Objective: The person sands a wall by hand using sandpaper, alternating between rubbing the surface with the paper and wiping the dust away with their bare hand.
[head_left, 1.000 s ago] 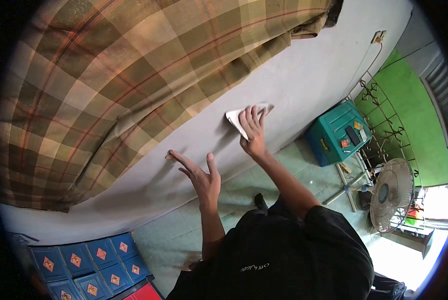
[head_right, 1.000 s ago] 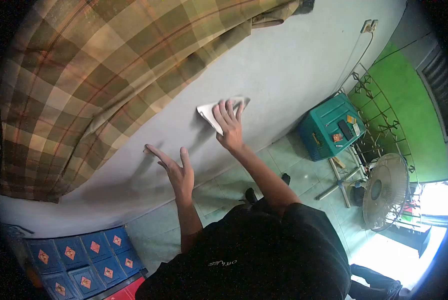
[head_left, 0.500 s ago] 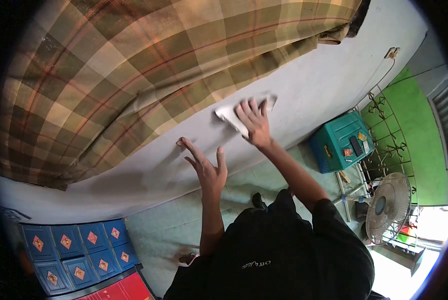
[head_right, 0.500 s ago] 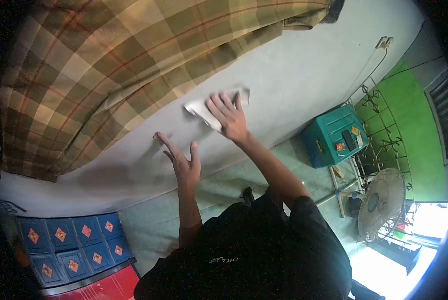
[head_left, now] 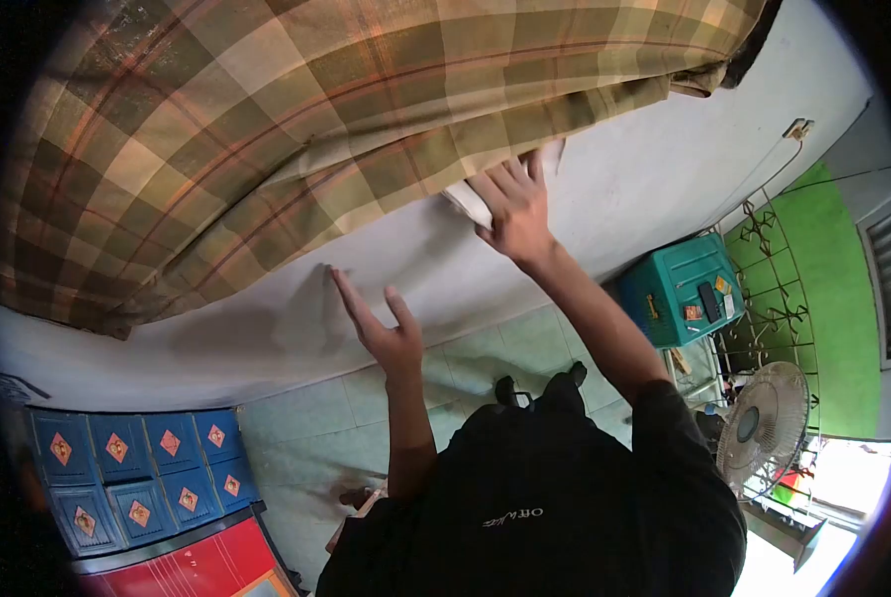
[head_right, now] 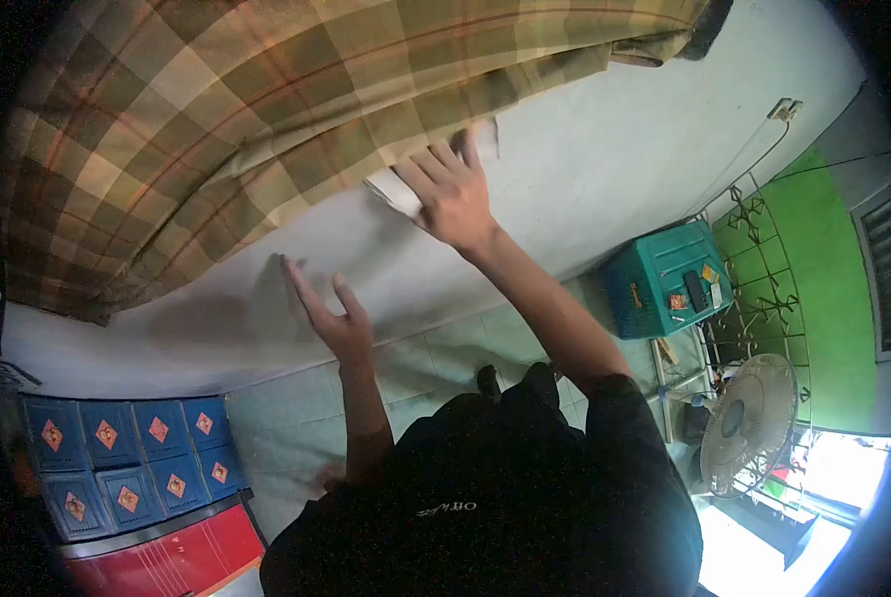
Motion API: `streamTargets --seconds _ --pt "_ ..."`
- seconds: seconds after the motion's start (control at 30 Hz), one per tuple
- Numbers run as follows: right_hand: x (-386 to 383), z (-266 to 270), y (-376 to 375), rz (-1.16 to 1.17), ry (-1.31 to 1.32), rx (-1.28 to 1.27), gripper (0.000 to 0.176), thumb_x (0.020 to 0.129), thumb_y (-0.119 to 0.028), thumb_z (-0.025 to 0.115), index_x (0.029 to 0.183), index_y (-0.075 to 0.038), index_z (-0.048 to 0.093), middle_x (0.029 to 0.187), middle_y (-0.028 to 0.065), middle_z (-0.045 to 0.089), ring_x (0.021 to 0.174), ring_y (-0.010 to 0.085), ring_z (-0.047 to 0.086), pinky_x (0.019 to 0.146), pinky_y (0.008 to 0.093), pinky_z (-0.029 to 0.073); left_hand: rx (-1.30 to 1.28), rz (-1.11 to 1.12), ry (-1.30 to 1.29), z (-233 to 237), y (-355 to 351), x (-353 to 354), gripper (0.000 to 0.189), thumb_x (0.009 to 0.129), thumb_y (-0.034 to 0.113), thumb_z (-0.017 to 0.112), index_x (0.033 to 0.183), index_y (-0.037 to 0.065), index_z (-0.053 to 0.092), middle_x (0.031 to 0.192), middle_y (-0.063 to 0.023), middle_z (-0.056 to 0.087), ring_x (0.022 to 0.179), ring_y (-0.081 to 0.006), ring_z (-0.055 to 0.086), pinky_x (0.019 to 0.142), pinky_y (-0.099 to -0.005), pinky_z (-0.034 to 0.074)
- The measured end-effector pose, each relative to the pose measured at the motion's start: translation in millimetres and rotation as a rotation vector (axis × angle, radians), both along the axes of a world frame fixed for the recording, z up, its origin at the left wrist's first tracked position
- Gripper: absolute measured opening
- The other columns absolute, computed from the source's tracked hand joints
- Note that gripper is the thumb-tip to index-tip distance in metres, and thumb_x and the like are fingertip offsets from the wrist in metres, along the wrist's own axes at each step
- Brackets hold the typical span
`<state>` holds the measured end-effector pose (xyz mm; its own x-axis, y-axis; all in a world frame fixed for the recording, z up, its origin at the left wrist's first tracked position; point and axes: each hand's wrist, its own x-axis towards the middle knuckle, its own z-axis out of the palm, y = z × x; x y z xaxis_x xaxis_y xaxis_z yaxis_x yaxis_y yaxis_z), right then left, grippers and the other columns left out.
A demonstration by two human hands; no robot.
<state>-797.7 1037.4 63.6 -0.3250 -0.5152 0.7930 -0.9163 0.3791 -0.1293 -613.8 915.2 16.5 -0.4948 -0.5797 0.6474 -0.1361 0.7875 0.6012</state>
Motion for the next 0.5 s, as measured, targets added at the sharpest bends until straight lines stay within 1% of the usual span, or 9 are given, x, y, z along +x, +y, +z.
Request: streamTargets --seconds 0.03,0.07,0.17,0.27,0.3,0.37,0.4,0.43,0.5 --pt "-2.1 7.7 -0.4 0.051 -0.068 0.077 0.046 0.077 -0.031 0.065 0.117 -0.009 0.059 0.113 0.0066 0.060 0.114 0.0265 0.053 0.102 0.0588 0.026 -0.032 0.070 0.044 -0.5 -1.1 0.2 0.062 0.091 0.013 0.050 0.141 -0.009 0.021 0.142 -0.0294 0.031 0.132 -0.0423 0.033 0.108 -0.0462 0.026" --pt "-0.8 1.2 -4.8 0.098 -0.092 -0.001 0.048 0.077 -0.027 0.064 0.121 -0.009 0.057 0.118 0.0084 0.059 0.116 0.0279 0.052 0.102 0.0578 0.027 -0.035 0.069 0.038 -1.1 -2.8 4.0 0.062 0.091 0.013 0.050 0.141 -0.009 0.021 0.142 -0.0294 0.031 0.132 -0.0423 0.033 0.108 -0.0462 0.026" --pt "10.6 -58.9 -5.4 0.012 0.046 -0.041 0.052 0.076 -0.026 0.064 0.125 -0.009 0.055 0.125 0.0093 0.056 0.119 0.0281 0.051 0.102 0.0581 0.028 -0.047 0.071 0.113 -2.7 -15.1 4.8 0.061 0.091 0.012 0.050 0.140 -0.010 0.022 0.143 -0.0297 0.029 0.133 -0.0416 0.031 0.109 -0.0460 0.026" --pt "15.7 -96.6 -4.8 0.018 0.019 -0.028 0.056 0.076 -0.025 0.063 0.129 -0.009 0.053 0.132 0.0097 0.052 0.121 0.0276 0.049 0.101 0.0587 0.028 -0.022 0.104 0.039 -10.9 -21.4 11.9 0.062 0.090 0.012 0.050 0.140 -0.010 0.021 0.144 -0.0295 0.026 0.134 -0.0414 0.028 0.110 -0.0464 0.023" --pt "16.7 -86.5 -8.5 0.026 0.021 -0.028 0.056 0.076 -0.025 0.063 0.129 -0.009 0.053 0.132 0.0097 0.052 0.121 0.0276 0.049 0.101 0.0587 0.028 -0.024 0.102 0.015 -13.6 -23.3 12.3 0.063 0.090 0.012 0.051 0.141 -0.010 0.020 0.145 -0.0296 0.025 0.135 -0.0415 0.027 0.110 -0.0468 0.022" --pt "22.0 -36.3 -18.1 -0.005 0.043 -0.030 0.055 0.075 -0.024 0.064 0.126 -0.008 0.053 0.126 0.0094 0.055 0.117 0.0280 0.052 0.101 0.0579 0.029 -0.023 0.094 -0.015 -14.6 -25.1 10.1 0.064 0.090 0.013 0.051 0.141 -0.009 0.020 0.146 -0.0297 0.023 0.136 -0.0417 0.025 0.111 -0.0472 0.021" --pt "24.7 -10.4 -22.3 0.043 0.028 -0.059 0.051 0.075 -0.023 0.064 0.122 -0.007 0.055 0.116 0.0094 0.058 0.111 0.0275 0.054 0.102 0.0552 0.030 -0.039 0.081 -0.010 -14.2 -24.9 7.6 0.064 0.090 0.014 0.051 0.141 -0.009 0.020 0.146 -0.0291 0.023 0.135 -0.0416 0.026 0.111 -0.0477 0.020" --pt "22.1 -0.5 -22.7 0.078 -0.065 0.073 0.050 0.072 -0.022 0.066 0.118 -0.006 0.056 0.108 0.0088 0.059 0.105 0.0271 0.055 0.103 0.0521 0.031 -0.054 0.070 -0.005 -14.2 -23.4 7.5 0.064 0.090 0.015 0.050 0.141 -0.008 0.020 0.146 -0.0284 0.023 0.135 -0.0415 0.026 0.111 -0.0482 0.020" --pt "24.0 -10.6 -30.3 0.104 -0.087 -0.020 0.057 0.069 -0.019 0.067 0.123 -0.008 0.055 0.117 0.0073 0.059 0.111 0.0255 0.054 0.103 0.0500 0.030 0.018 0.054 -0.010 -11.2 -19.9 11.5 0.064 0.091 0.016 0.050 0.142 -0.008 0.020 0.147 -0.0274 0.023 0.135 -0.0410 0.026 0.111 -0.0485 0.020"
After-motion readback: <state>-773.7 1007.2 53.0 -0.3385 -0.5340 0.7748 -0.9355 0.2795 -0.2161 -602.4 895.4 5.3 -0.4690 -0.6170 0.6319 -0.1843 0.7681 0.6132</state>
